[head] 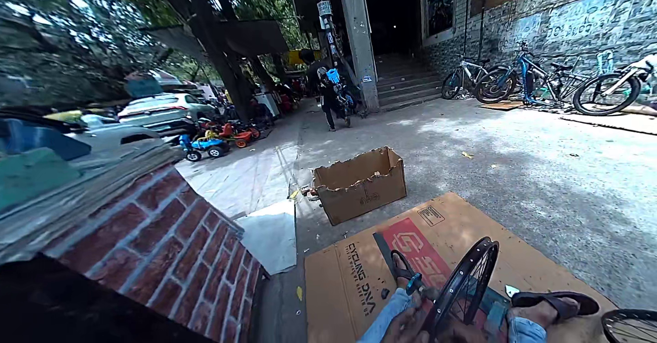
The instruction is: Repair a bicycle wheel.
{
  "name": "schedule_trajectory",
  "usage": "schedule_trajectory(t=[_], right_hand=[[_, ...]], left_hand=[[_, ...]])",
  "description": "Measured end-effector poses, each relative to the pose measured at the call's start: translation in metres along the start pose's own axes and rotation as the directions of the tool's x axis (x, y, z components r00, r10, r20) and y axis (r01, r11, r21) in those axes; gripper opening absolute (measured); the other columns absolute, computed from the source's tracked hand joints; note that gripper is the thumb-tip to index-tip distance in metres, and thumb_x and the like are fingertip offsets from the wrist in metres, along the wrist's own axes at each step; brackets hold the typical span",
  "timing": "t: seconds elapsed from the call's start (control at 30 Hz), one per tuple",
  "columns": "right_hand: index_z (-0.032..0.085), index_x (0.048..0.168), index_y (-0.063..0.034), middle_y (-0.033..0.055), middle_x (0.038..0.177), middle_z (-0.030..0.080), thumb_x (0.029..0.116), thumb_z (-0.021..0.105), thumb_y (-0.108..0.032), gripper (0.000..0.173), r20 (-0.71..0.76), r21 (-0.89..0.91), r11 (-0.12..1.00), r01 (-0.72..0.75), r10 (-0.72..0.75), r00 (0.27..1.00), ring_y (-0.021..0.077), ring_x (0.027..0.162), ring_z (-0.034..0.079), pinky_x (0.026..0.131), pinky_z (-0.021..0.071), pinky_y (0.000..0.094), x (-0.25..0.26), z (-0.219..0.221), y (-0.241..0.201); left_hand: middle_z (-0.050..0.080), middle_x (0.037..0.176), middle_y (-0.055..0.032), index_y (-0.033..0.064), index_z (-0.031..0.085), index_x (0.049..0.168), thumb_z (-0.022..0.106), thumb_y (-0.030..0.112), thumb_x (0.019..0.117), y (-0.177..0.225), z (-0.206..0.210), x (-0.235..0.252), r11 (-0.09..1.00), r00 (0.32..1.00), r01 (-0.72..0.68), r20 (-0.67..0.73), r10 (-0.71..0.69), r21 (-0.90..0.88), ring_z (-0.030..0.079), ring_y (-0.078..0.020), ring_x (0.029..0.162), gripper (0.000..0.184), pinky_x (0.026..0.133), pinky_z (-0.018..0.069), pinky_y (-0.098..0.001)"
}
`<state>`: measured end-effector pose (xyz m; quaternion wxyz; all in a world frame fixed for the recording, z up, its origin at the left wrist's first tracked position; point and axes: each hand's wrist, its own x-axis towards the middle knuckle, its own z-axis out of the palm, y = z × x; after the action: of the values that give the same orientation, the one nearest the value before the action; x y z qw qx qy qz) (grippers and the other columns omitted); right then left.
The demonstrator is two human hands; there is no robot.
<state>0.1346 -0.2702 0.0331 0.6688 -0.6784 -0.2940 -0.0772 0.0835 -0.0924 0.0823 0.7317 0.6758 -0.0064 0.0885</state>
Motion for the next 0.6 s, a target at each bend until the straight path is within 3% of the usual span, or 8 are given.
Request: schedule_trajectory(t=[0.07, 0.17, 0.23, 0.33, 0.4, 0.47, 0.53, 0.6], right_hand=[[0.074, 0.095, 0.0020, 0.0131, 0.108, 0.075, 0.0926, 0.073, -0.015, 0.017, -0.233, -0.113, 0.994, -0.001, -0.026, 0.972, 0.0111, 0.097, 0.073, 0.087, 0.0611, 0.0308, -0.022, 0.034, 0.000], [0.073, 0.095, -0.0025, 0.0139, 0.121, 0.073, 0.0941, 0.069, -0.017, 0.015, -0.559, -0.249, 0.968, -0.032, -0.117, 0.821, 0.0107, 0.108, 0.072, 0.093, 0.0601, 0.0266, -0.035, 0.078, 0.004], [0.073, 0.098, -0.0051, 0.0121, 0.122, 0.073, 0.0975, 0.067, -0.023, 0.019, -0.560, -0.247, 0.969, 0.017, -0.157, 0.813, 0.0104, 0.109, 0.071, 0.093, 0.0600, 0.0268, -0.032, 0.078, 0.010], [0.074, 0.101, -0.0057, 0.0114, 0.121, 0.074, 0.0994, 0.068, -0.030, 0.025, -0.365, -0.189, 0.981, 0.049, -0.117, 0.924, 0.0119, 0.108, 0.072, 0.092, 0.0606, 0.0303, -0.038, 0.050, 0.006], [0.074, 0.101, -0.0060, 0.0125, 0.124, 0.072, 0.0973, 0.071, -0.030, 0.024, -0.345, -0.137, 0.990, 0.045, -0.090, 0.934, 0.0157, 0.111, 0.071, 0.093, 0.0613, 0.0333, -0.042, 0.033, 0.007], [0.069, 0.110, -0.0013, 0.0139, 0.123, 0.072, 0.0931, 0.076, -0.024, 0.029, -0.490, -0.067, 0.997, 0.025, -0.055, 0.870, 0.0208, 0.111, 0.071, 0.093, 0.0617, 0.0369, -0.046, 0.032, 0.005], [0.057, 0.129, 0.0092, 0.0173, 0.127, 0.068, 0.0905, 0.076, -0.021, 0.053, -0.626, -0.071, 0.997, -0.034, -0.018, 0.780, 0.0217, 0.115, 0.069, 0.099, 0.0602, 0.0364, -0.041, 0.033, 0.003], [0.062, 0.128, 0.0096, 0.0159, 0.124, 0.071, 0.0909, 0.074, -0.020, 0.049, -0.688, -0.131, 0.988, -0.079, -0.034, 0.725, 0.0180, 0.113, 0.070, 0.099, 0.0591, 0.0330, -0.029, 0.034, 0.009]], left_hand=[[0.072, 0.120, -0.0193, -0.0108, 0.045, 0.142, 0.061, -0.004, 0.0966, 0.006, -0.003, 0.001, 0.999, 0.998, 0.030, 0.061, -0.032, 0.040, 0.074, -0.0245, 0.105, 0.048, 0.094, 0.0603, -0.0401], [0.073, 0.119, -0.0146, -0.0081, 0.050, 0.141, 0.058, -0.004, 0.0979, 0.004, 0.001, 0.008, 0.997, 0.988, 0.003, 0.151, -0.015, 0.082, 0.074, -0.0199, 0.103, 0.044, 0.091, 0.0612, -0.0345], [0.073, 0.119, -0.0133, -0.0075, 0.054, 0.138, 0.057, 0.001, 0.0991, -0.001, -0.001, 0.012, 0.992, 0.983, -0.065, 0.178, 0.045, 0.106, 0.073, -0.0185, 0.103, 0.040, 0.091, 0.0608, -0.0331], [0.069, 0.122, -0.0141, -0.0079, 0.053, 0.137, 0.056, 0.007, 0.0988, -0.005, -0.008, 0.008, 0.974, 0.967, -0.154, 0.230, 0.114, 0.166, 0.069, -0.0206, 0.111, 0.041, 0.097, 0.0579, -0.0355], [0.068, 0.123, -0.0145, -0.0077, 0.051, 0.138, 0.055, 0.008, 0.0981, 0.000, -0.003, 0.009, 0.965, 0.962, -0.166, 0.248, 0.114, 0.203, 0.067, -0.0202, 0.113, 0.043, 0.099, 0.0562, -0.0364], [0.067, 0.126, -0.0137, -0.0059, 0.053, 0.139, 0.056, 0.015, 0.1001, 0.006, 0.005, 0.012, 0.956, 0.963, -0.167, 0.248, 0.106, 0.241, 0.067, -0.0186, 0.115, 0.044, 0.101, 0.0557, -0.0350], [0.066, 0.128, -0.0114, -0.0027, 0.055, 0.139, 0.057, 0.027, 0.1016, 0.012, 0.013, 0.024, 0.949, 0.960, -0.151, 0.269, 0.074, 0.277, 0.066, -0.0165, 0.116, 0.048, 0.100, 0.0562, -0.0324], [0.070, 0.124, -0.0057, 0.0032, 0.059, 0.136, 0.061, 0.036, 0.1010, 0.019, 0.021, 0.040, 0.937, 0.954, -0.090, 0.300, -0.017, 0.338, 0.068, -0.0123, 0.110, 0.048, 0.096, 0.0580, -0.0305]])
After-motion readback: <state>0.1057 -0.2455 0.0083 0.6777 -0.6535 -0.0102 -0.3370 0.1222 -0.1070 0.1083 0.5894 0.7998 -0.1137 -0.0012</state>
